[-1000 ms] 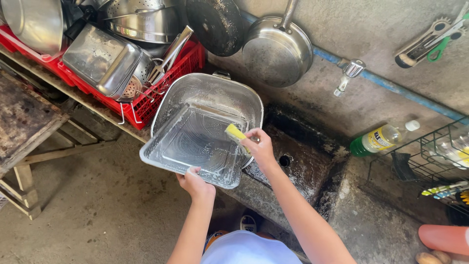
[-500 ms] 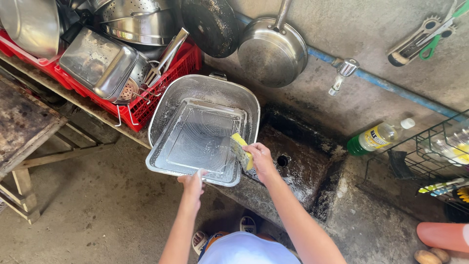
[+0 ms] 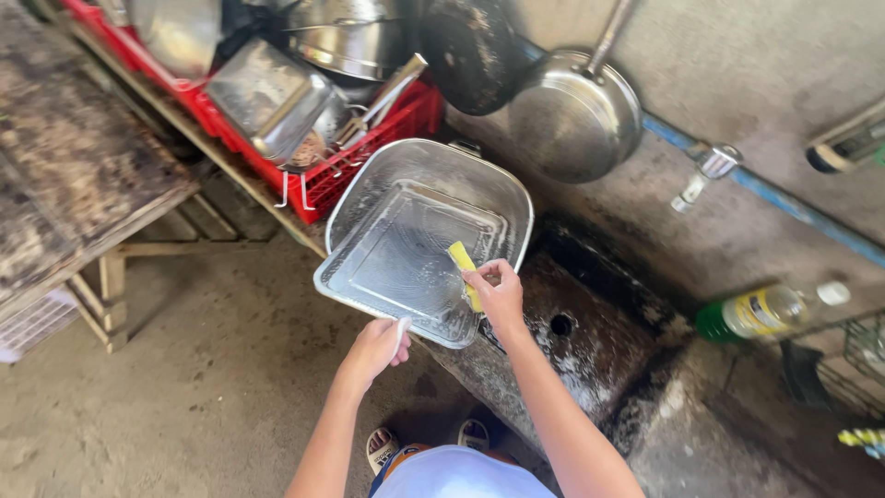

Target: The person washes a metal pan and a metal tray using a sponge and dish soap at an outdoor sink.

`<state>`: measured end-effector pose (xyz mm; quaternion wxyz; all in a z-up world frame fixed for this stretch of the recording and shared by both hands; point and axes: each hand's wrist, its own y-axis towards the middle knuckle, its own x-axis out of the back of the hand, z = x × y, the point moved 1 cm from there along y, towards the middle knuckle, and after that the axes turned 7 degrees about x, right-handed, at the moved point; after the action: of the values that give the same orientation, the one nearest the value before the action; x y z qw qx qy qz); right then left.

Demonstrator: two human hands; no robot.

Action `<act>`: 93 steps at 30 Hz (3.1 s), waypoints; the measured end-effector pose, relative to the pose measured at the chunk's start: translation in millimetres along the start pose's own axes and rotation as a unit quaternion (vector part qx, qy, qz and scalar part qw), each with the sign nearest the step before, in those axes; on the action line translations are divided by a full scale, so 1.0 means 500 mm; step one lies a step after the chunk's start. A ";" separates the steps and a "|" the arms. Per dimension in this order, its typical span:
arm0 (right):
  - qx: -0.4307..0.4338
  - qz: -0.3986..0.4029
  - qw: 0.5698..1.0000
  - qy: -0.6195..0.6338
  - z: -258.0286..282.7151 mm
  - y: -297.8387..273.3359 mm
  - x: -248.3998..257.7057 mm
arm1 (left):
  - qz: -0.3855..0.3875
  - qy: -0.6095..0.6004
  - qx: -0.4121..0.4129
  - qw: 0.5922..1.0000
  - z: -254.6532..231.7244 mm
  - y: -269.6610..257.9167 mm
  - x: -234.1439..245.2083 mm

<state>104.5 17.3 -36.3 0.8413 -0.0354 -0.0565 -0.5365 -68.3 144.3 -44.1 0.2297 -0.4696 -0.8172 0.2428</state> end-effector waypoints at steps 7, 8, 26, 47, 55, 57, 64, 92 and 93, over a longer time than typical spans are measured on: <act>0.159 0.231 0.935 -0.217 0.027 -0.006 -0.011 | -0.114 0.024 -0.039 0.992 -0.010 -0.015 -0.030; 0.221 0.258 0.921 -0.191 0.025 -0.006 -0.008 | -0.121 0.018 -0.063 0.991 -0.012 -0.016 -0.033; 0.163 0.309 0.937 0.025 0.074 -0.094 -0.163 | -0.341 -0.255 -0.088 0.901 0.166 -0.270 0.090; -0.132 0.640 0.755 0.045 0.193 -0.609 -0.947 | -0.544 -0.426 -0.034 0.722 0.646 -0.596 0.662; -0.192 0.654 0.727 0.087 0.184 -0.666 -1.305 | -0.558 -0.505 -0.031 0.658 0.736 -0.587 0.983; -0.202 0.657 0.721 0.093 0.176 -0.663 -1.434 | -0.565 -0.516 -0.021 0.643 0.750 -0.568 1.088; -0.231 0.671 0.690 0.142 0.211 -0.669 -1.895 | -0.606 -0.534 0.003 0.590 0.804 -0.527 1.485; -0.309 0.420 0.821 0.231 0.430 -0.440 -3.344 | -0.413 -0.364 -0.125 0.825 0.690 -0.072 3.165; -0.307 0.416 0.825 0.230 0.423 -0.411 -3.394 | -0.394 -0.358 -0.137 0.835 0.682 -0.036 3.216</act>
<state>-803.5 1480.9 -53.0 0.9189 -0.1872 0.3264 -0.1183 -1015.1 1488.2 -60.6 -0.0697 -0.0147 -0.9831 0.1686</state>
